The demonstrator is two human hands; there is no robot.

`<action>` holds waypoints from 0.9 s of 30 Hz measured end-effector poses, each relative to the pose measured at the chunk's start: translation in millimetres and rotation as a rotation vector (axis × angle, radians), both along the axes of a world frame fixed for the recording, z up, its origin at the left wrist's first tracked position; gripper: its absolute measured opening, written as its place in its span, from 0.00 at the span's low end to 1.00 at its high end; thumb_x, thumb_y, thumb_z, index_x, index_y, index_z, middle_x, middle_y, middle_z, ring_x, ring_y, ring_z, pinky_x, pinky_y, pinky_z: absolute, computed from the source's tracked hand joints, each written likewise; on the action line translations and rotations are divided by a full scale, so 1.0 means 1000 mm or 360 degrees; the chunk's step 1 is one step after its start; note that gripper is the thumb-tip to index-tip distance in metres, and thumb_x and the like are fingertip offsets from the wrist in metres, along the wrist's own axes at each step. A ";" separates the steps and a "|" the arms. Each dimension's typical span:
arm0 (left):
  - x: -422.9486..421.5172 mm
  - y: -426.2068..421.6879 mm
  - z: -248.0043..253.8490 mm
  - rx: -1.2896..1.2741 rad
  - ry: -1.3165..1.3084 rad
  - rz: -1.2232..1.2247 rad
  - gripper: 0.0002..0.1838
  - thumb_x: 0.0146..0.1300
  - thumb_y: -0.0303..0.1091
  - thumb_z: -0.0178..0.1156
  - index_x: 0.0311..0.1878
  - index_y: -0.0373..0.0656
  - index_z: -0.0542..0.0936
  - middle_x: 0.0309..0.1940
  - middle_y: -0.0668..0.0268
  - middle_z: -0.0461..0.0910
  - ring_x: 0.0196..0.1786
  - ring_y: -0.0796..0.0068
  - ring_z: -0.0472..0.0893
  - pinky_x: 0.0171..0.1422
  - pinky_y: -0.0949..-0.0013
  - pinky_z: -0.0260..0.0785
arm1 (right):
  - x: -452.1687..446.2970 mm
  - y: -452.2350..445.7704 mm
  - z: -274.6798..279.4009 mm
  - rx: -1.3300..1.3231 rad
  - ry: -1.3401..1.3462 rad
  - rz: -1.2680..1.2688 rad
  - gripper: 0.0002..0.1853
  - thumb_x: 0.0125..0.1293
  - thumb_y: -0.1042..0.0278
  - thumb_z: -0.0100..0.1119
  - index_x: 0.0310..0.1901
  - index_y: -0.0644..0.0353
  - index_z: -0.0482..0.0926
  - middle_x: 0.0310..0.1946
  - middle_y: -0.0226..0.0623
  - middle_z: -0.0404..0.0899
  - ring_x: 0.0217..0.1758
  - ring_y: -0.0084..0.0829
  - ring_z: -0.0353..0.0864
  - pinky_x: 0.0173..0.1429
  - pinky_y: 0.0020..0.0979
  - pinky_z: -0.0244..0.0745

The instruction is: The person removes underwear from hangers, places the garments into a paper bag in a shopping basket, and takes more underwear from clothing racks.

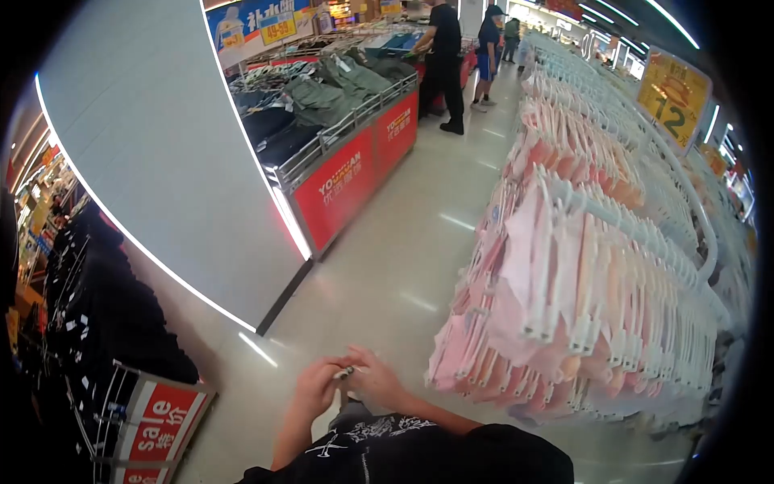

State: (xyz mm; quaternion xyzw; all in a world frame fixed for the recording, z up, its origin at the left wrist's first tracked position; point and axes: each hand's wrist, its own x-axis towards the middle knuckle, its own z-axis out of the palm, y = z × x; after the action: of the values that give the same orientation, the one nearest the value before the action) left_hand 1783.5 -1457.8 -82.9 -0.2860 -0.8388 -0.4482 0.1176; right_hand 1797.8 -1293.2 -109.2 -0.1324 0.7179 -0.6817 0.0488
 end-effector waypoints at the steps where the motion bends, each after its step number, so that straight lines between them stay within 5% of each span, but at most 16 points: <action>1: -0.012 -0.002 0.000 0.0055 0.0019 -0.0041 0.08 0.45 0.20 0.54 0.32 0.38 0.74 0.37 0.58 0.77 0.38 0.57 0.76 0.39 0.64 0.69 | -0.011 -0.017 -0.005 -0.0387 -0.0222 0.0034 0.18 0.67 0.65 0.44 0.56 0.63 0.64 0.46 0.36 0.72 0.50 0.26 0.71 0.53 0.26 0.66; 4: -0.045 -0.025 0.001 0.0157 -0.0055 -0.0057 0.08 0.46 0.18 0.53 0.32 0.38 0.75 0.39 0.57 0.76 0.36 0.58 0.77 0.38 0.66 0.69 | -0.051 -0.044 -0.021 -0.0055 -0.0243 -0.0024 0.16 0.70 0.68 0.40 0.56 0.64 0.67 0.49 0.34 0.71 0.49 0.20 0.69 0.53 0.23 0.65; 9: -0.096 -0.064 -0.002 0.0256 -0.0054 0.0024 0.13 0.48 0.19 0.54 0.39 0.40 0.76 0.47 0.57 0.73 0.41 0.59 0.77 0.40 0.65 0.71 | -0.101 -0.090 -0.008 -0.0246 -0.0060 -0.0202 0.14 0.68 0.67 0.43 0.50 0.62 0.72 0.39 0.33 0.75 0.43 0.21 0.72 0.48 0.23 0.66; 18: -0.173 -0.058 -0.011 0.0573 0.0071 0.0069 0.09 0.48 0.16 0.52 0.32 0.36 0.77 0.44 0.56 0.71 0.30 0.69 0.79 0.36 0.73 0.70 | -0.178 -0.093 -0.013 -0.0091 -0.0034 -0.0388 0.09 0.65 0.70 0.48 0.43 0.63 0.75 0.33 0.30 0.75 0.35 0.20 0.72 0.40 0.22 0.68; 27: -0.300 0.007 -0.022 0.0331 -0.0090 -0.0264 0.13 0.49 0.19 0.56 0.40 0.40 0.77 0.46 0.58 0.74 0.42 0.63 0.76 0.45 0.66 0.69 | -0.294 -0.014 -0.028 -0.0131 -0.0155 -0.0478 0.07 0.65 0.73 0.49 0.42 0.64 0.74 0.36 0.26 0.70 0.36 0.14 0.69 0.39 0.17 0.66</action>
State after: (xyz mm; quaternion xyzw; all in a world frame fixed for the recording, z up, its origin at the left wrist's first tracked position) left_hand 1483.9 -1450.9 -104.9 -0.3279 -0.7642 -0.5488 0.0854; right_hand 1503.4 -1306.9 -137.1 0.0078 0.6978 -0.7159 -0.0244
